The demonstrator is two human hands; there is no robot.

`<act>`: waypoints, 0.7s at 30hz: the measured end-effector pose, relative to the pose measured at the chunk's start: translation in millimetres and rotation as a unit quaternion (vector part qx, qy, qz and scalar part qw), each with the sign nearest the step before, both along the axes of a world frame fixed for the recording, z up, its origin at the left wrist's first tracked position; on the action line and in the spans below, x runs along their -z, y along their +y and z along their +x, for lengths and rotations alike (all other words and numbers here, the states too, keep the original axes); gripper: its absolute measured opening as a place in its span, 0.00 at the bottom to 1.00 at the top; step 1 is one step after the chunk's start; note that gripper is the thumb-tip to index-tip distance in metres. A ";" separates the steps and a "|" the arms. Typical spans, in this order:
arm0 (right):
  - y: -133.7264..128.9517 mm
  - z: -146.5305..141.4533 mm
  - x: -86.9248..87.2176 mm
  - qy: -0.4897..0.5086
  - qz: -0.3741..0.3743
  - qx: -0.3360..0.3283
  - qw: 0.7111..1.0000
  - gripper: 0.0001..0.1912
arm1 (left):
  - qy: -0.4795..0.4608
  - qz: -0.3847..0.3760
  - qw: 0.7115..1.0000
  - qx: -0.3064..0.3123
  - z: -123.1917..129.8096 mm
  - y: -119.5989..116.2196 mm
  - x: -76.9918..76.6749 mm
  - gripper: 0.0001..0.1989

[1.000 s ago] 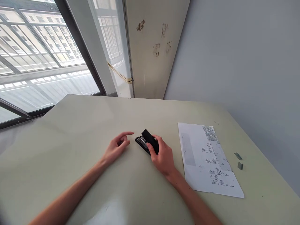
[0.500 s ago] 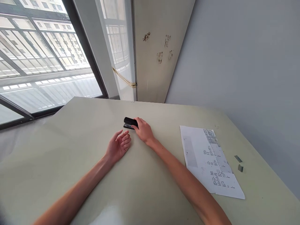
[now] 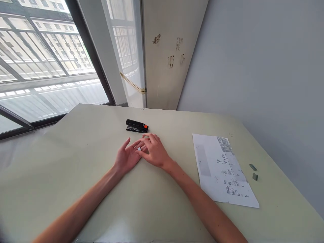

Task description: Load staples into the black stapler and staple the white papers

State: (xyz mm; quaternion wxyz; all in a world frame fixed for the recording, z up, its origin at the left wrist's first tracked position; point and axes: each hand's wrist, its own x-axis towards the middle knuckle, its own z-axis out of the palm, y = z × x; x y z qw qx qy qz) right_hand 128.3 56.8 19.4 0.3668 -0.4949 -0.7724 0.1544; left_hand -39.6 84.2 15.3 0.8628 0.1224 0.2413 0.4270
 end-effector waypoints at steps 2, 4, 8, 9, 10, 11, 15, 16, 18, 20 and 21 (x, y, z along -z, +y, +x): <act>-11.0 2.3 5.5 -0.021 -0.017 -0.007 1.000 0.14 | 0.006 0.008 1.000 0.018 1.4 -2.2 -1.8 0.23; -16.8 2.1 9.1 -0.018 -0.022 0.005 1.000 0.13 | 0.015 0.016 0.999 0.039 2.6 -4.7 -3.6 0.24; -29.5 6.5 2.4 -0.012 -0.006 0.018 1.000 0.12 | 0.039 0.057 0.994 0.090 2.7 -8.3 -5.1 0.26; -35.5 12.0 -1.8 -0.013 0.006 0.023 1.000 0.12 | 0.052 0.072 0.991 0.101 2.1 -8.3 -5.0 0.27; -43.3 20.5 -6.1 -0.014 0.019 0.033 0.999 0.12 | 0.066 0.088 0.988 0.110 1.4 -7.8 -4.8 0.27; -52.8 32.5 -10.0 -0.014 0.030 0.051 0.998 0.12 | 0.079 0.103 0.985 0.118 0.7 -6.7 -4.5 0.27; -108.0 116.2 -10.2 -0.031 0.039 0.197 0.979 0.14 | 0.115 0.129 0.977 0.127 0.3 0.8 -3.9 0.25; -125.1 143.9 -5.1 -0.045 0.022 0.246 0.968 0.15 | 0.124 0.125 0.977 0.124 1.1 2.8 -4.0 0.24; -160.7 201.3 9.8 -0.069 0.013 0.354 0.933 0.17 | 0.142 0.111 0.977 0.114 3.3 5.9 -4.6 0.24; -194.3 254.3 27.5 -0.081 0.005 0.441 0.894 0.21 | 0.154 0.095 0.978 0.106 5.7 7.8 -6.0 0.23; -208.8 277.2 36.1 -0.088 0.007 0.477 0.875 0.23 | 0.158 0.087 0.978 0.102 6.9 8.3 -7.1 0.23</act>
